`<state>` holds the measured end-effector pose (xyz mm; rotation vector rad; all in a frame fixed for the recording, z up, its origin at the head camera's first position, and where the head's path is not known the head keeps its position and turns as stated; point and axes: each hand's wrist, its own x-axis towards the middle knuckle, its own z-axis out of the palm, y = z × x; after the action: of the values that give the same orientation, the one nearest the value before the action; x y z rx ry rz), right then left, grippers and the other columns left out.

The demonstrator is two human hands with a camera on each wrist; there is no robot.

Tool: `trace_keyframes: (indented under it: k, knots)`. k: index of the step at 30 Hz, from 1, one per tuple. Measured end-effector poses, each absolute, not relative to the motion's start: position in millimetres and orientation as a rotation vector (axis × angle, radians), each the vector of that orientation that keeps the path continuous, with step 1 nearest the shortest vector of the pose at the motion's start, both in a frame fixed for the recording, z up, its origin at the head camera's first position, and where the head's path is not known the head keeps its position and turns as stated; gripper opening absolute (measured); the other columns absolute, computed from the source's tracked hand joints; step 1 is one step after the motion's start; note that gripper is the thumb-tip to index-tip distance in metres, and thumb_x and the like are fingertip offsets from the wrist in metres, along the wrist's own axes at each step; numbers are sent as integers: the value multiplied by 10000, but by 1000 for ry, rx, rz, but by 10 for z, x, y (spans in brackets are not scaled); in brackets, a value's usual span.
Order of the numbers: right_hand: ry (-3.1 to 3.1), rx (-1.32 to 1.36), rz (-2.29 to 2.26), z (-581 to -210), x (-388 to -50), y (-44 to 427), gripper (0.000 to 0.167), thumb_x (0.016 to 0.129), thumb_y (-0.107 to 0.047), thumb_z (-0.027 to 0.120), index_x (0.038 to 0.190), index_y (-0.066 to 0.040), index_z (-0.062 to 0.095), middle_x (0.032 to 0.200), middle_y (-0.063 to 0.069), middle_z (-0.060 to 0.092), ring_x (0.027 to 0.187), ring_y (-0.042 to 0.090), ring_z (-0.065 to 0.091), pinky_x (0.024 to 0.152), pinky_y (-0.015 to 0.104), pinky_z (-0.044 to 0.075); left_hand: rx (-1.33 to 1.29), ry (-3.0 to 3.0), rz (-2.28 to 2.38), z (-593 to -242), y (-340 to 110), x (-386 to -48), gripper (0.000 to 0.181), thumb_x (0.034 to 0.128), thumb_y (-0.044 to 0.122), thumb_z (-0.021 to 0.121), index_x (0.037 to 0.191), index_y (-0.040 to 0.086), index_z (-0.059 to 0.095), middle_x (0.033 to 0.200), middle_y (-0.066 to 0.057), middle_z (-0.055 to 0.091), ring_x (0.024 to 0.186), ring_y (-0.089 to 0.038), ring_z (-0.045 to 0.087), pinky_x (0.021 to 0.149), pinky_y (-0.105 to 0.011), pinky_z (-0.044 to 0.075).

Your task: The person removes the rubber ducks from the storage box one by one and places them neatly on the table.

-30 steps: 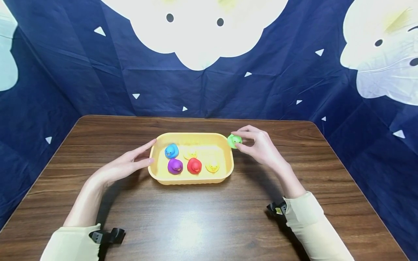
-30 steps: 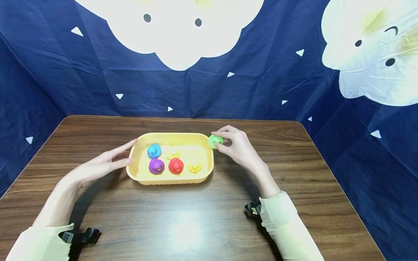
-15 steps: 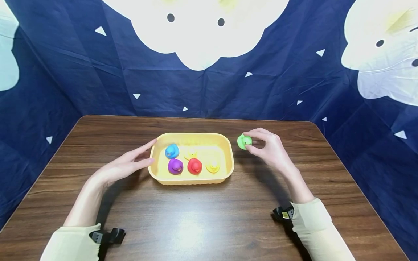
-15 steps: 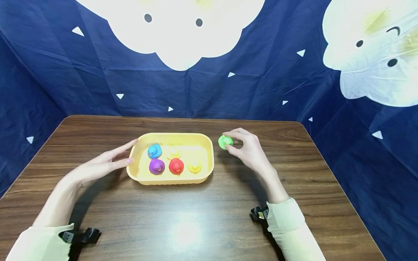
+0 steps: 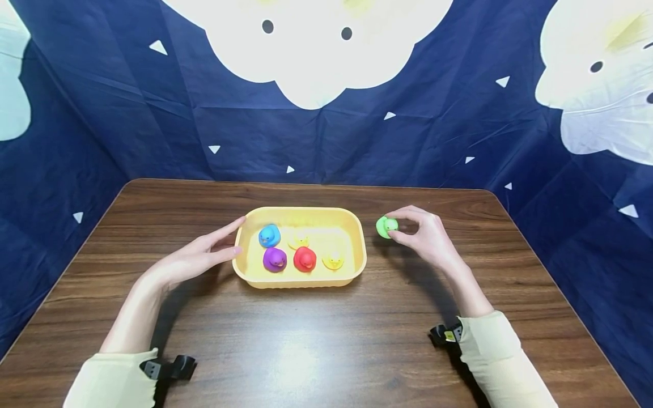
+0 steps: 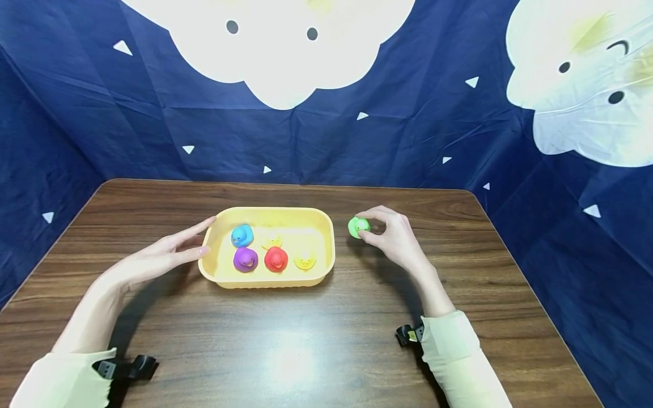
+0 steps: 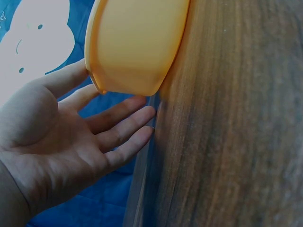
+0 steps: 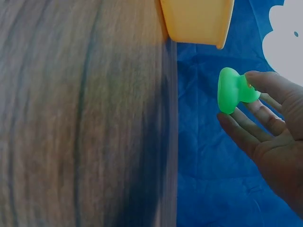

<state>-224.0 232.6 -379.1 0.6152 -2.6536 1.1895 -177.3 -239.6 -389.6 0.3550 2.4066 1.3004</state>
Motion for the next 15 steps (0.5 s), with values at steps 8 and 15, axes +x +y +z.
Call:
trace_keyframes:
  k: [8,15]
  knots:
    - [-2725,583,1193,-3867,-2259,2378,325,865,-84,826,1184,-92,761,1172,85,742,1034,231,727,853,284,601,353,2405,1303,-3895,-2396,-1774,719,1064,414,543,1661,329,151,1664,-157,346,1496,-387,381,1165,-621,305]
    - [-2750,545,1245,-3919,-2281,2403,327,869,-80,822,1190,-87,759,1183,90,738,1035,225,732,868,302,602,360,2405,1303,-3896,-2392,-1780,721,1066,409,542,1663,314,150,1671,-156,334,1496,-393,383,1163,-620,313]
